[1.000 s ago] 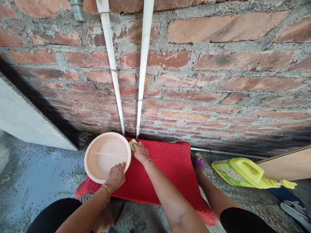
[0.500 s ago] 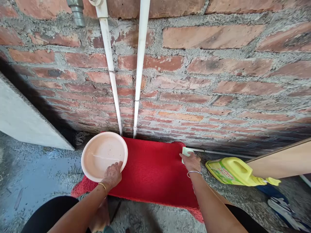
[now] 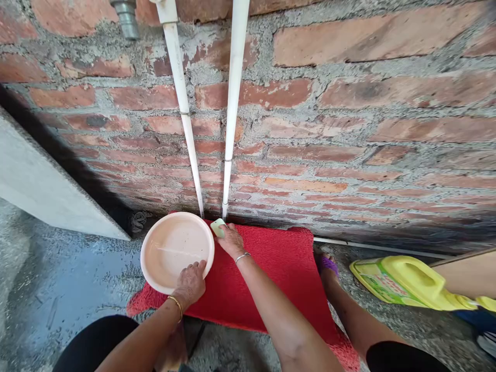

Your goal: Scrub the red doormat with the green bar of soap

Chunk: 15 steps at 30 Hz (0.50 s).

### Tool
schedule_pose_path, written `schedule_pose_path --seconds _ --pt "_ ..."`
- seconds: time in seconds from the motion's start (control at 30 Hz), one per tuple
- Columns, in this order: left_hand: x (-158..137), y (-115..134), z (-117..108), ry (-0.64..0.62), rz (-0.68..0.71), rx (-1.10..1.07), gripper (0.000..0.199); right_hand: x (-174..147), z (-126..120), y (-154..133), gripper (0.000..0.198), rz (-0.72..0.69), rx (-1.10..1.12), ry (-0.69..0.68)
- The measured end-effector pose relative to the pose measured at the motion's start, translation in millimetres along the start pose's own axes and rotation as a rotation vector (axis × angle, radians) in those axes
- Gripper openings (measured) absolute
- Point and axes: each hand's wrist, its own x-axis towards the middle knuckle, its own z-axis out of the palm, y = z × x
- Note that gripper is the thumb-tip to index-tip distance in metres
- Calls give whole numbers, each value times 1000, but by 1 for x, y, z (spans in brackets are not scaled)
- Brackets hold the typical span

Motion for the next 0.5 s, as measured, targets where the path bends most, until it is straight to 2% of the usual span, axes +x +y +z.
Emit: schedule_pose_path --seconds 0.1,0.23,0.37,0.5 --pt "1 -1 0 -9 -5 -1 60 10 9 -15 35 -92 -60 -41" --pt "3 -2 2 -7 5 8 61 16 2 1 43 -55 -74 -46" --pt "3 -2 4 -12 -14 15 60 12 -27 46 52 126 -85 -12" --pt "2 -1 4 -10 -14 8 60 -9 -65 119 48 398 -24 82"
